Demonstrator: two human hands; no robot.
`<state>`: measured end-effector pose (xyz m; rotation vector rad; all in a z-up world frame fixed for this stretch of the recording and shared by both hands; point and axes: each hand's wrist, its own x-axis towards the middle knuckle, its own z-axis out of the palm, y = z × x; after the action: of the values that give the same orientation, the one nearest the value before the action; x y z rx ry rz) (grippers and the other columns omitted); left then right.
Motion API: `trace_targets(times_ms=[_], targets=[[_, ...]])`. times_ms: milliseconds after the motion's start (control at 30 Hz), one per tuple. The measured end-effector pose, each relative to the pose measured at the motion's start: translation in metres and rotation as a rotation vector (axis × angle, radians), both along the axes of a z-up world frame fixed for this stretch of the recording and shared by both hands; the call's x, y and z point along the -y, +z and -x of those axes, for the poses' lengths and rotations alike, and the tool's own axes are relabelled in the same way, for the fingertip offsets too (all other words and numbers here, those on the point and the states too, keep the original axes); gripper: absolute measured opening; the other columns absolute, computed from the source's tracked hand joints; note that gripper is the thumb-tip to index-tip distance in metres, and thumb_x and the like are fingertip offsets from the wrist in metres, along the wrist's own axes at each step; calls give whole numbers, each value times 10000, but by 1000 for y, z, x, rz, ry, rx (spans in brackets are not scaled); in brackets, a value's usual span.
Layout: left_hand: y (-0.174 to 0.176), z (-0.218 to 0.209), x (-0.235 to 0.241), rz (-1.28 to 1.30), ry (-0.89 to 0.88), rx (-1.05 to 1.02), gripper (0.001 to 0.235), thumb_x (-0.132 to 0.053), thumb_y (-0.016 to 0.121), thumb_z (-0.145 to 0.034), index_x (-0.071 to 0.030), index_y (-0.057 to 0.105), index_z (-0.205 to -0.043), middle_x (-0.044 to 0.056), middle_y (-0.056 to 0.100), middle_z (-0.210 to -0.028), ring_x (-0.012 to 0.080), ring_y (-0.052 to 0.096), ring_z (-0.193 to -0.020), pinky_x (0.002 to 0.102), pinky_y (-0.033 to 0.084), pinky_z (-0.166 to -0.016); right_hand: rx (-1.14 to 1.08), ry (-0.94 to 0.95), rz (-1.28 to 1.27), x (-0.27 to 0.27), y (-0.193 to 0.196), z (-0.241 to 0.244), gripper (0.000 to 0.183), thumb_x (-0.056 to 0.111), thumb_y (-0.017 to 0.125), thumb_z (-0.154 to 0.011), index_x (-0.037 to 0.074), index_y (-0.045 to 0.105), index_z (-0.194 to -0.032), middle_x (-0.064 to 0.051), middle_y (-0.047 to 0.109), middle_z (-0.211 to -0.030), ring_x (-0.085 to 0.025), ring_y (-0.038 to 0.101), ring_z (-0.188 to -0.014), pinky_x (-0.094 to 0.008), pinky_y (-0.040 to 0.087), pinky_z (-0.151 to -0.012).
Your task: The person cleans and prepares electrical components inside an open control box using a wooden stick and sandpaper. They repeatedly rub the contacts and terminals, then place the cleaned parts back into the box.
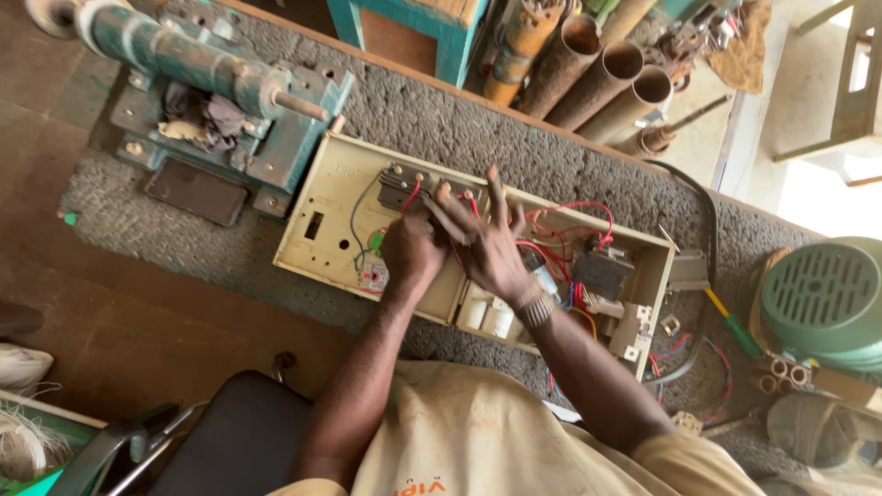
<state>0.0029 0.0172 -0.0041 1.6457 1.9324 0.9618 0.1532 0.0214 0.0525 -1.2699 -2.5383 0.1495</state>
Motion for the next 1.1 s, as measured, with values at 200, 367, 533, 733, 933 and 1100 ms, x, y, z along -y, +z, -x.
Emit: trace_targets(times_ms=[200,367,533,733,933,1100], targets=[[8,3,-4,100,12,61,369,-213,859,-723,-160,744,-1070,62,757,-817,246,749,-698,387,593,-630,-227,-31,174,-10,-8,-8,611,190,532,-1012,254,426,-1610,47,493,-1586,-416,-56,-1621,-684,-187,-1181],[8,-1,4,97,-2,47,280,-223,867,-748,-101,716,-950,97,766,-833,281,765,-772,417,591,-677,-112,-22,123,4,-16,-12,655,187,580,-920,288,483,-1560,63,488,-1583,-384,-5,-1594,-690,-156,-1174],[14,3,1,108,23,85,219,-214,846,-799,-108,739,-958,129,761,-812,319,751,-774,450,570,-661,-17,-19,49,-1,-3,-3,656,145,592,-909,307,525,-1541,70,474,-1633,-362,38,-1615,-682,-102,-1196],[14,-1,0,130,28,58,283,-229,851,-738,-103,703,-944,104,756,-811,296,759,-762,443,578,-663,-86,-26,117,-6,9,-1,592,256,624,-939,276,527,-1522,58,456,-1591,-382,72,-1585,-733,-79,-1170],[5,-7,12,158,41,34,166,-214,813,-794,-122,721,-898,99,763,-802,314,759,-768,452,574,-667,-39,-19,139,8,4,-7,607,250,603,-932,257,515,-1532,35,445,-1610,-387,48,-1589,-743,-81,-1153],[7,1,0,80,62,71,177,-188,776,-841,-146,742,-1009,112,759,-837,345,753,-808,471,572,-671,-20,-45,82,-2,11,4,603,206,582,-903,271,531,-1500,45,439,-1626,-396,38,-1577,-770,-91,-1133]])
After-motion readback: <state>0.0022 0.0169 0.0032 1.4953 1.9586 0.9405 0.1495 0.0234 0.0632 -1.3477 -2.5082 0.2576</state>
